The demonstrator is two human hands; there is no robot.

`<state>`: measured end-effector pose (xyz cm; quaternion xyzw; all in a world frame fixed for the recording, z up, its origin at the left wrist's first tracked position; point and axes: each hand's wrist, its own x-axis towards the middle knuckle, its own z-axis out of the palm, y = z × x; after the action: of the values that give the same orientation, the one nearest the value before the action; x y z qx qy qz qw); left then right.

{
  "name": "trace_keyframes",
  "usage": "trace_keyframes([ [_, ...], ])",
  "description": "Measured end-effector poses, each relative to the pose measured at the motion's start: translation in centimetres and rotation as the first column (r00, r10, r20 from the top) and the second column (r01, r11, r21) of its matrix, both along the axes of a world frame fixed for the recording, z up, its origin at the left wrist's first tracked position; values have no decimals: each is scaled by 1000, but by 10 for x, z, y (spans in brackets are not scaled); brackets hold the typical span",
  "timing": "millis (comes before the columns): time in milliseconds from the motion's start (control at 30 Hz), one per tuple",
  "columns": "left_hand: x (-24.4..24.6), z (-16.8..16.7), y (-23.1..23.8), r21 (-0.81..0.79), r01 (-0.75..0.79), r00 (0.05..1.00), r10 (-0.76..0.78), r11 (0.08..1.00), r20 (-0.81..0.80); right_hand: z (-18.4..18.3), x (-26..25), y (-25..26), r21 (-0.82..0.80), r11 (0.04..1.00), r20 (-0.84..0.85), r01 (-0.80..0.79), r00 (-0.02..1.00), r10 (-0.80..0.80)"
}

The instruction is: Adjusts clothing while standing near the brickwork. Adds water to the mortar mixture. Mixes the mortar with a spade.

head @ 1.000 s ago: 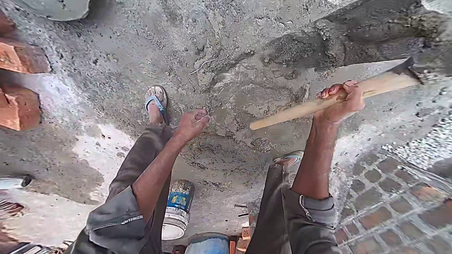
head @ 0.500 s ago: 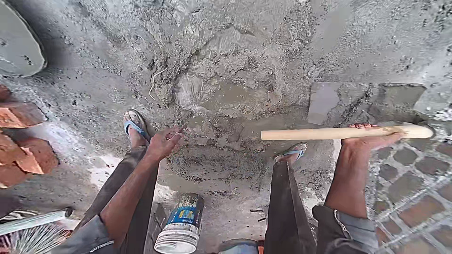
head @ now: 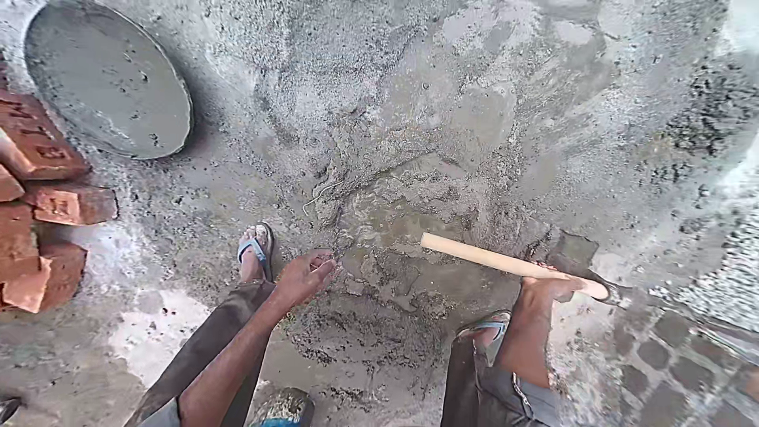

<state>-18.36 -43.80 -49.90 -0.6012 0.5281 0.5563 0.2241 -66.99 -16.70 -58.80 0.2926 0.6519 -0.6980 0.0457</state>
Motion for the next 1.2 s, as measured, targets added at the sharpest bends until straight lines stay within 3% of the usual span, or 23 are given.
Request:
trace_keyframes([
  [133,12,-1,-7,-4,-2,1000,2,1000,7,16,39,-76,-40,957,183,-288,939,290],
  [233,15,-1,-7,-11,-4,1000,4,1000,10,54,80,-110,-80,890,270,-448,850,452],
  [333,14,-1,-17,-31,-24,1000,23,999,-13,85,102,-158,-161,805,218,-572,775,594],
  [433,16,7,-18,-25,-76,996,75,997,-47,98,86,-212,-180,700,29,-691,708,706],
  [467,17,10,-21,-24,-101,993,99,995,-61,98,73,-238,-167,674,-47,-719,689,723],
  [567,25,20,-23,-39,-175,981,171,984,-89,69,16,-328,-68,714,-203,-697,710,674],
  [667,33,30,-21,-64,-250,966,245,966,-76,16,-15,-392,33,742,-107,-669,736,668],
  [733,35,30,-22,-89,-263,964,257,961,-74,0,-12,-408,87,672,43,-735,677,735],
  [867,36,33,-18,-82,-280,959,275,956,-67,8,52,-379,120,475,265,-872,489,831],
  [967,43,28,-27,-93,-276,961,271,957,-57,9,108,-344,106,409,350,-906,420,838],
  [1067,50,31,-35,-104,-294,955,288,950,-69,17,159,-284,66,375,410,-925,367,835],
  [1200,76,33,-31,-107,-370,928,361,923,-90,49,236,-219,39,407,439,-913,382,813],
])
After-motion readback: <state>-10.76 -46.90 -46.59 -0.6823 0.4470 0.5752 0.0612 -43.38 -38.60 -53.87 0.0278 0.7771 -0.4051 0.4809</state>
